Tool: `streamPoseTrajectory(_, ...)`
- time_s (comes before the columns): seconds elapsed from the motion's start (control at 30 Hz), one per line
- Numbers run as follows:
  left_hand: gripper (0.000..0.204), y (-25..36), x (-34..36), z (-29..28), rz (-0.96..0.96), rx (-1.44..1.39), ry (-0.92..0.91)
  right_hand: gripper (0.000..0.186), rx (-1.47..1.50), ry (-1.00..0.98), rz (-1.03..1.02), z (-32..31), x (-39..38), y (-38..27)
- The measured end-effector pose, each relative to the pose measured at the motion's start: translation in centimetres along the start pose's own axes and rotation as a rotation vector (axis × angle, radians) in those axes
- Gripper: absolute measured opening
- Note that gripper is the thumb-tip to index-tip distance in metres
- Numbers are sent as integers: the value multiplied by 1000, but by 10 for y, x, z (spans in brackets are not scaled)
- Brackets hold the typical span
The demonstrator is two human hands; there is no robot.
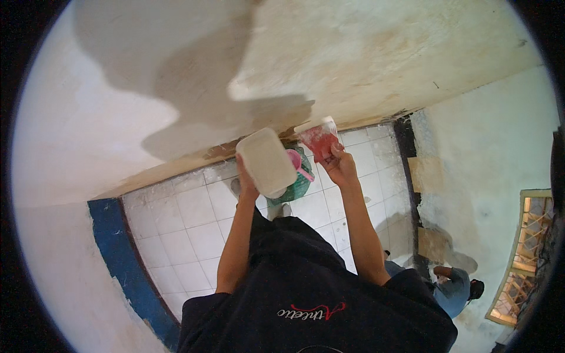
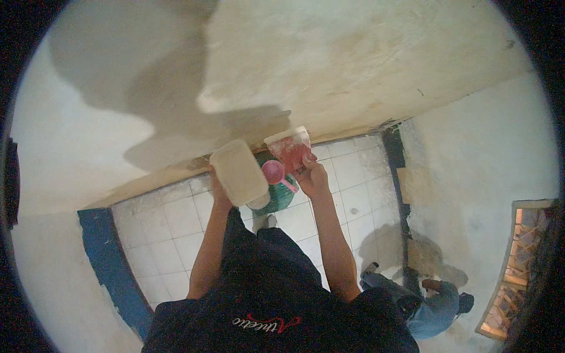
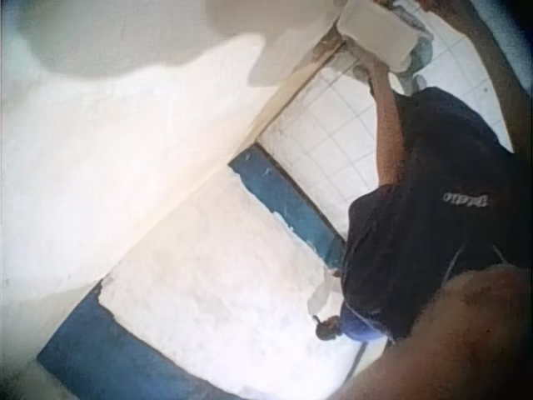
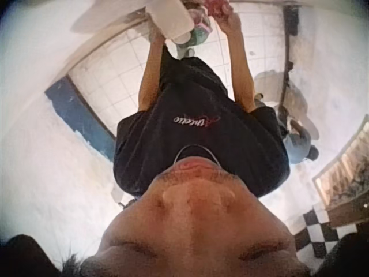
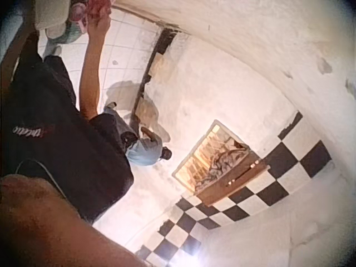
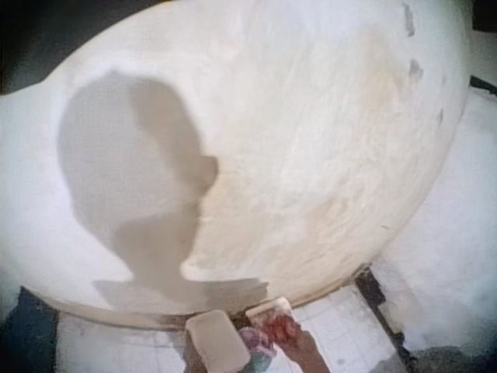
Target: The person patches a wall by scraping and applying a material from a white container onto the wall surface using a putty knife.
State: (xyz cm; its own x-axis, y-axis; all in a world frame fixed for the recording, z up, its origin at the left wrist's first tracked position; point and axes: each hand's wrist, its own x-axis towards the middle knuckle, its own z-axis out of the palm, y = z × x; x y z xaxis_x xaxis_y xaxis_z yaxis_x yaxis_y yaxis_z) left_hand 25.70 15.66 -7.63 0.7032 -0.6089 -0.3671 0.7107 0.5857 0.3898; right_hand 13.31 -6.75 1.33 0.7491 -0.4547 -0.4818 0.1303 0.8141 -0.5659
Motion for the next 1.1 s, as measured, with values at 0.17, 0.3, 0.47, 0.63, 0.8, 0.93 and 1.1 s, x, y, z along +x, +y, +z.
streamPoseTrajectory(0.17, 77, 23, -33, -38, 81, 111, 128, 17, -25, -249, -48, -28, 81, 20)
streamPoseTrajectory(0.3, 78, 34, -56, -45, 40, 146, 255, 17, -88, 44, -122, 1, 156, 26)
streamPoseTrajectory(0.47, 78, 30, -82, -73, 44, 109, 342, 23, -186, 10, -167, 102, 132, -23)
streamPoseTrajectory(0.63, 74, 30, -91, -76, 87, 22, 364, 23, -196, -70, -224, 137, 53, -64)
streamPoseTrajectory(0.8, 69, 45, -106, -71, 190, -44, 325, 24, -104, -25, -124, 37, 64, -6)
streamPoseTrajectory(0.93, 68, 58, -111, -64, 215, -64, 372, 26, -125, 10, -67, 0, 127, 54)
streamPoseTrajectory(1.1, 69, 69, -114, -75, 271, -53, 354, 21, -582, 51, -212, 43, 166, 17)
